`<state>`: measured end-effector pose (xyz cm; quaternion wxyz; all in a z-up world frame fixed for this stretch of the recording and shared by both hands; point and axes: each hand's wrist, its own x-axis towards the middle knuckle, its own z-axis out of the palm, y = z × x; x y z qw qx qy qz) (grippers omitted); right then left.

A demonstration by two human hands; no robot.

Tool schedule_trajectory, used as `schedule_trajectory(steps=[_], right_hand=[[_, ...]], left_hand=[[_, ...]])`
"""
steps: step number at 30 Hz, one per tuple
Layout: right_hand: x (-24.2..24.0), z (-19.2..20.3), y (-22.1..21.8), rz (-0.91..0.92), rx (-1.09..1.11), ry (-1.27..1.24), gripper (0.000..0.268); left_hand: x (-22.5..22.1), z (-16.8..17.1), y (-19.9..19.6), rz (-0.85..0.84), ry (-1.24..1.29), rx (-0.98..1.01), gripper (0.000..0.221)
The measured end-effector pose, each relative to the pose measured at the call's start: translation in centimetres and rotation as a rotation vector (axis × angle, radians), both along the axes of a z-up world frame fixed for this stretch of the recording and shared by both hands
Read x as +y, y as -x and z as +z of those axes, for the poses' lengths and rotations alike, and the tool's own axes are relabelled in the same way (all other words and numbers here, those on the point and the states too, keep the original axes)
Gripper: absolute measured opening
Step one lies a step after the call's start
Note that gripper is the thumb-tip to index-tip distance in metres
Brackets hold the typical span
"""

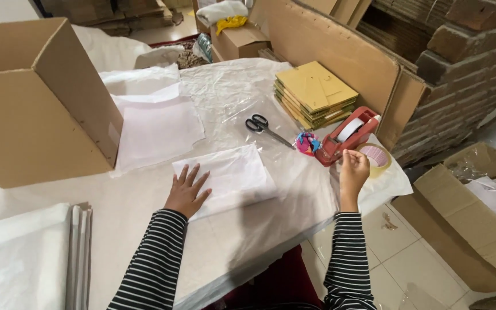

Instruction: A person wraps a picture frame in white paper and prepares a cardboard box for packing.

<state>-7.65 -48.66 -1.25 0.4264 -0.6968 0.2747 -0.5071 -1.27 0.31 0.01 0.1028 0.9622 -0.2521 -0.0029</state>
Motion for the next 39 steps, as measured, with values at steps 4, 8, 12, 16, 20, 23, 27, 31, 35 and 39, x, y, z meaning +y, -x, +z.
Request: schedule_trajectory(steps=[4,8,12,16,20,23,27,31,35,39], right_hand=[[-0.3,-0.9,-2.4,0.042,0.117,-0.088,0.035],[0.1,-0.3,-4.8,0.081,0.024,-0.071,0.031],[-0.2,-1.7,-8.0,0.004,-0.060,-0.157,0.018],[-2.4,-4.8,-11.5,-0.021,-0.207,-0.246,0.019],[-1.6,-2.8,-11.7,-0.164,-0.172,-0.239,0.017],[-0.9,-3.0,-11.9,-0.132,-0.250,-0.234,0.015],[-0.1,-1.8,-11.1,-0.055,-0.344,-0.270,0.013],[1.9,0.8,-9.3,0.014,-0.388,-0.378,0.014],[1.5,0.1,-9.6,-0.011,-0.353,-0.294,0.014],[3.7,1.6,-8.4,0.019,-0.420,-0.320,0.020]], left_hand=[[0.0,0.1,-0.2,-0.003,-0.013,-0.010,0.062],[-0.1,0.3,0.1,0.008,-0.007,0.014,0.061],[-0.1,0.4,0.1,0.010,-0.022,0.014,0.061],[-0.1,0.4,0.1,0.009,-0.034,0.024,0.062],[-0.1,0.5,0.0,0.005,-0.034,0.004,0.061],[-0.1,0.3,0.2,0.007,-0.040,0.009,0.061],[-0.1,0.3,0.1,0.006,-0.017,0.021,0.062],[-0.2,1.1,0.6,0.020,-0.026,0.029,0.063],[-0.3,0.9,0.5,0.023,-0.040,0.018,0.062],[-0.3,0.8,0.6,0.025,-0.038,0.010,0.061]])
